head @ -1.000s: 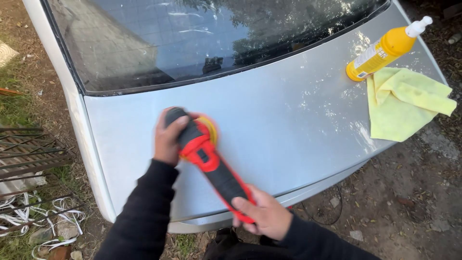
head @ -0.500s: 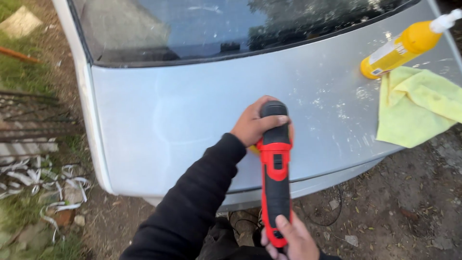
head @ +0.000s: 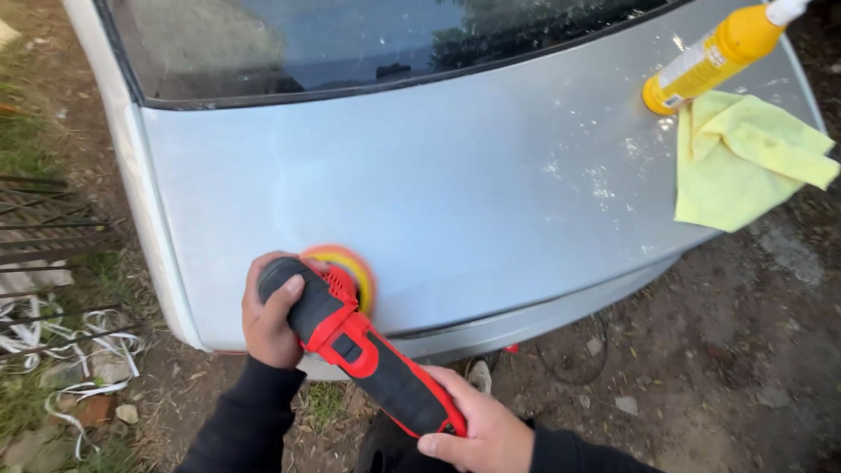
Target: Polishing the surface of a car's trunk using a power buffer and liquid polish.
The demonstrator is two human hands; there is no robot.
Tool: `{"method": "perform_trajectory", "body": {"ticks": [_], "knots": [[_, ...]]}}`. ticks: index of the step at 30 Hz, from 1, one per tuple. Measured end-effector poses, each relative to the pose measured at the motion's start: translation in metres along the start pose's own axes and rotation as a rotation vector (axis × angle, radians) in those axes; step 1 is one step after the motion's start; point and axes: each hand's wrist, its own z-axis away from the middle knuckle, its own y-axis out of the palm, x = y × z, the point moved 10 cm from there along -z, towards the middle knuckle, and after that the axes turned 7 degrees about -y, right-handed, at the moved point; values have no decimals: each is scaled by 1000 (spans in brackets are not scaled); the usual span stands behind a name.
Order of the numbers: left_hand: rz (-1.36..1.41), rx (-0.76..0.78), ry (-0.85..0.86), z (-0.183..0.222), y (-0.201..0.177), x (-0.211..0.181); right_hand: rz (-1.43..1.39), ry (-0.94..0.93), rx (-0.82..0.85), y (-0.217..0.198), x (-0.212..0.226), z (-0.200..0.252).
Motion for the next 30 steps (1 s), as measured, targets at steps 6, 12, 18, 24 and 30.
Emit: {"method": "perform_trajectory", "body": {"ticks": [6, 12, 18, 24, 30], "knots": [[133, 76, -26, -1, 78, 32, -1, -159, -93, -42, 19, 50], [211, 413, -207, -20, 225, 48, -140, 23, -418, -118, -44, 120], [-73, 515, -221, -21, 278, 59, -261, -40, -331, -117, -19, 141], [43, 435, -239, -11, 223, 40, -217, 80, -148, -85, -17, 117], [-20, 226, -68, -14, 135, 17, -76, 64, -193, -65, -23, 77]]}}
